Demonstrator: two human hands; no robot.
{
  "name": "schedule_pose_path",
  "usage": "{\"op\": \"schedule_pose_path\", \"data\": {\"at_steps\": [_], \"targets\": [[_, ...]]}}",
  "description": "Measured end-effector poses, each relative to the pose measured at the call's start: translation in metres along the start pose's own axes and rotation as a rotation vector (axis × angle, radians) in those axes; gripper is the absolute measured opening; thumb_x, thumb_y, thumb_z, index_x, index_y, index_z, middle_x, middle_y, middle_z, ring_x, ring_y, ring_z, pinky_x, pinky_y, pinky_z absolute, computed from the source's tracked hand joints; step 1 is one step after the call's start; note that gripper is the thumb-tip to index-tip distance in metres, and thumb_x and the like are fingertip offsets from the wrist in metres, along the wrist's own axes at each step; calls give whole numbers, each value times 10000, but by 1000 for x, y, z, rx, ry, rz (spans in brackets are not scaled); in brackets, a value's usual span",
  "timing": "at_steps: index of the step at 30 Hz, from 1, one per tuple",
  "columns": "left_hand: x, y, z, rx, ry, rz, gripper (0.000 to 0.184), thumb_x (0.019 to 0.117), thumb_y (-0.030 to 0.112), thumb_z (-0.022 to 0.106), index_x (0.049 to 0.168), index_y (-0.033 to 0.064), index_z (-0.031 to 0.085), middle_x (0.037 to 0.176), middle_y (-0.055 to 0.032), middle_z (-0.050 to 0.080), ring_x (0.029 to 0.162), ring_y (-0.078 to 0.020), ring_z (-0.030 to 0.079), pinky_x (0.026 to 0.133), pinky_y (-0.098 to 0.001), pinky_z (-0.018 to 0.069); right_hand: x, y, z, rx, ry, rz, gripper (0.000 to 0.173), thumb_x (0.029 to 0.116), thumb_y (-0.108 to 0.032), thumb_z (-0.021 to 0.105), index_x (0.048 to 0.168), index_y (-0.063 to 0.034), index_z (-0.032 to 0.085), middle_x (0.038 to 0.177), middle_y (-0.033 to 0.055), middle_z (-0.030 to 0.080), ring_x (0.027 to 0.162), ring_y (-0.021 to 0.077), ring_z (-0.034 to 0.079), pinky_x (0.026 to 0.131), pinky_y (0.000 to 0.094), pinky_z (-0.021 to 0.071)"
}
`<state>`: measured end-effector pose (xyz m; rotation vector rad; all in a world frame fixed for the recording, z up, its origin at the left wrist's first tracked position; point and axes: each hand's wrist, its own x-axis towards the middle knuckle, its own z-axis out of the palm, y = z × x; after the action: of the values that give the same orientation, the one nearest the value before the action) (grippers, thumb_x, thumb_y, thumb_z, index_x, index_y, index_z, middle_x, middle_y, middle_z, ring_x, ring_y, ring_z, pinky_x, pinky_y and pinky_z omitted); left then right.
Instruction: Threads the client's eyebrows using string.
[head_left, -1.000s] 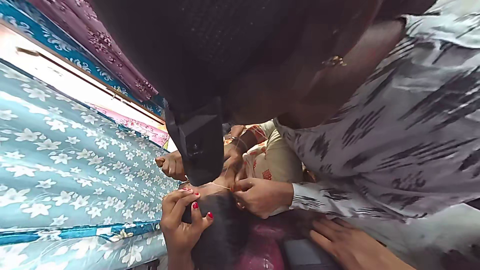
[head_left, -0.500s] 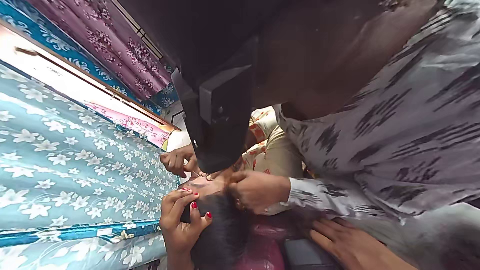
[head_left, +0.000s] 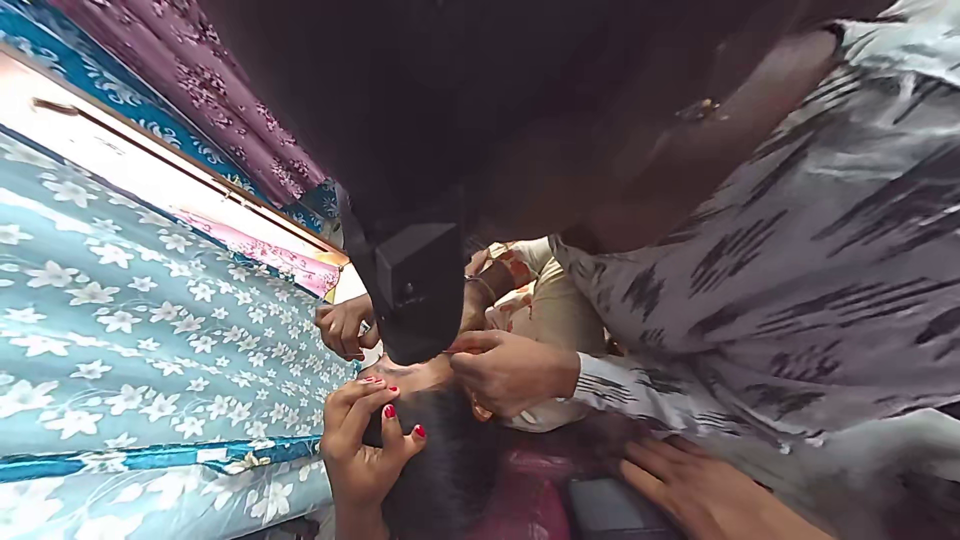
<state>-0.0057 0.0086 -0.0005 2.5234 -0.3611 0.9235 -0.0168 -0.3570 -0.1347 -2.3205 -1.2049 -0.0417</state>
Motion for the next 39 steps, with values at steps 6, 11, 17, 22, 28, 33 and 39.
{"op": "schedule_pose_path", "data": {"at_steps": [6, 11, 17, 22, 28, 33, 39], "targets": [[-1, 0, 0, 10, 2, 1, 346, 917, 451, 631, 957, 126, 741, 1044, -2, 685, 1170, -47, 579, 1049, -187, 418, -1, 0, 2, -19, 39, -15, 701, 646, -608, 720, 1112, -86, 677, 1031, 131, 723, 982, 345, 720, 734, 502, 583], [0, 1, 0, 12, 0, -4, 364, 906, 467, 638, 951, 121, 741, 1037, -7, 681, 1157, -46, 579, 1039, -178, 416, -1, 0, 3, -17, 35, -20, 678, 604, -578, 760, 1057, -82, 672, 1029, 144, 717, 1000, 353, 718, 742, 503, 590], [0, 0, 0, 13, 3, 7, 369, 920, 458, 630, 948, 107, 739, 1036, -21, 685, 1159, -55, 585, 1040, -187, 423, -1, 0, 2, -17, 34, -21, 647, 599, -523, 787, 1054, -76, 675, 1017, 144, 719, 981, 355, 721, 739, 507, 591], [0, -1, -1, 11, 0, 9, 358, 904, 457, 644, 950, 115, 741, 1037, -18, 685, 1164, -56, 586, 1041, -188, 426, 0, -2, 3, -16, 46, -21, 657, 621, -562, 749, 1062, -79, 676, 1012, 140, 716, 973, 352, 719, 717, 507, 587], [-1, -1, -3, 10, -6, 1, 367, 897, 471, 646, 951, 121, 743, 1035, -14, 687, 1152, -56, 590, 1036, -191, 429, -1, -3, 5, -19, 52, -13, 655, 609, -552, 757, 1060, -84, 676, 1012, 132, 718, 972, 346, 720, 710, 498, 590], [-2, 0, -3, 9, -5, 0, 364, 891, 480, 649, 960, 134, 741, 1044, 2, 689, 1163, -51, 584, 1044, -192, 420, 0, -3, 5, -33, 61, -16, 668, 611, -580, 739, 1065, -94, 677, 1021, 124, 721, 978, 341, 719, 717, 504, 585], [-2, -1, -2, -9, 4, 4, 368, 892, 481, 660, 964, 130, 738, 1047, 4, 684, 1163, -47, 586, 1044, -190, 428, 0, -2, 4, -27, 52, -13, 764, 515, -616, 773, 1076, -108, 673, 1020, 120, 716, 971, 340, 718, 676, 502, 573]]}}
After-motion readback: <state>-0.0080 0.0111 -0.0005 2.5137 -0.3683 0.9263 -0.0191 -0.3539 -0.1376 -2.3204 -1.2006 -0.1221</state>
